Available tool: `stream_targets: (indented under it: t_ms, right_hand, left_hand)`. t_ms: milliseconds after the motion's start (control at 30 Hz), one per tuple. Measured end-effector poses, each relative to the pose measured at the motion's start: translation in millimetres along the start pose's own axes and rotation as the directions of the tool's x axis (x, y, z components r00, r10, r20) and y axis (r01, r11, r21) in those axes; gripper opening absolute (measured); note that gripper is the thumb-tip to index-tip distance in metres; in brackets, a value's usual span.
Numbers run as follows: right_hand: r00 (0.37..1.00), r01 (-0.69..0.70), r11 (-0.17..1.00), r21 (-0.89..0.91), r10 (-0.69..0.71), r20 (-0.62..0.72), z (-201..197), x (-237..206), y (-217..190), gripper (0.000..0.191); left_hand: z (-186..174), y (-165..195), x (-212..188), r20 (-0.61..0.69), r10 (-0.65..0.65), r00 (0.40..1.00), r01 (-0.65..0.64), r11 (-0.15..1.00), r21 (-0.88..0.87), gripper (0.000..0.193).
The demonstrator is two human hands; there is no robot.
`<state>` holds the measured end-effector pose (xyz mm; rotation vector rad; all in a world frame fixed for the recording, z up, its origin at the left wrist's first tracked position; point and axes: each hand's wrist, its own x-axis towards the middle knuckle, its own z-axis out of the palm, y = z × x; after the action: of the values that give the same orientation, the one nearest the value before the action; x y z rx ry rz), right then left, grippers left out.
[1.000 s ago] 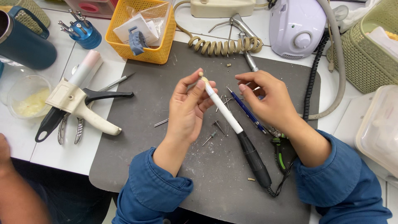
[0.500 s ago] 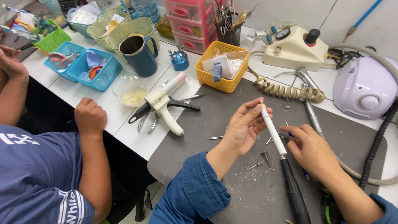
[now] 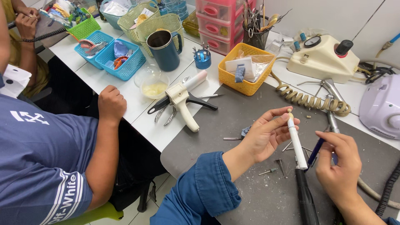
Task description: The person uses a rotary handpiece to grind and shape a small tooth-shaped object, then switches to a metal hand tool to refine its surface. The work is performed on a gray mat with dental tools and a jaw mold nearby.
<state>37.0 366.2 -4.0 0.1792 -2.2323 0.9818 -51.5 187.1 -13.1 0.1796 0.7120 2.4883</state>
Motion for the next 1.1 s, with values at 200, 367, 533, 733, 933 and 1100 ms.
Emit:
stream_targets:
  t_ms: [200,367,533,733,933,1100]
  right_hand:
    - [0.979,-0.101,0.968,0.229,0.138,-0.152,2,2,-2,0.034]
    - [0.982,-0.108,0.929,0.355,0.156,-0.109,3,4,-2,0.034]
    - [1.000,-0.006,0.998,-0.070,0.007,0.011,3,4,12,0.025]
    - [0.957,0.288,0.753,-0.591,-0.238,0.163,-8,5,47,0.009]
    - [0.948,0.302,0.550,-0.779,-0.084,0.308,-12,9,62,0.016]
    - [0.930,0.338,0.526,-0.780,-0.061,0.362,-8,11,45,0.021]
  left_hand:
    - [-1,0,-1,-0.003,-0.034,0.999,0.034,0.999,-0.013,0.028]
    - [-4,-1,1,0.030,-0.029,0.999,0.030,0.999,-0.018,0.027]
    - [-9,0,5,0.066,-0.025,0.998,0.028,0.998,-0.050,0.030]
    - [-13,2,7,0.117,-0.009,0.993,0.020,0.995,-0.096,0.031]
    - [-13,2,7,0.139,0.016,0.990,0.001,0.992,-0.124,0.030]
    - [-12,0,5,0.123,0.000,0.992,0.016,0.992,-0.126,0.028]
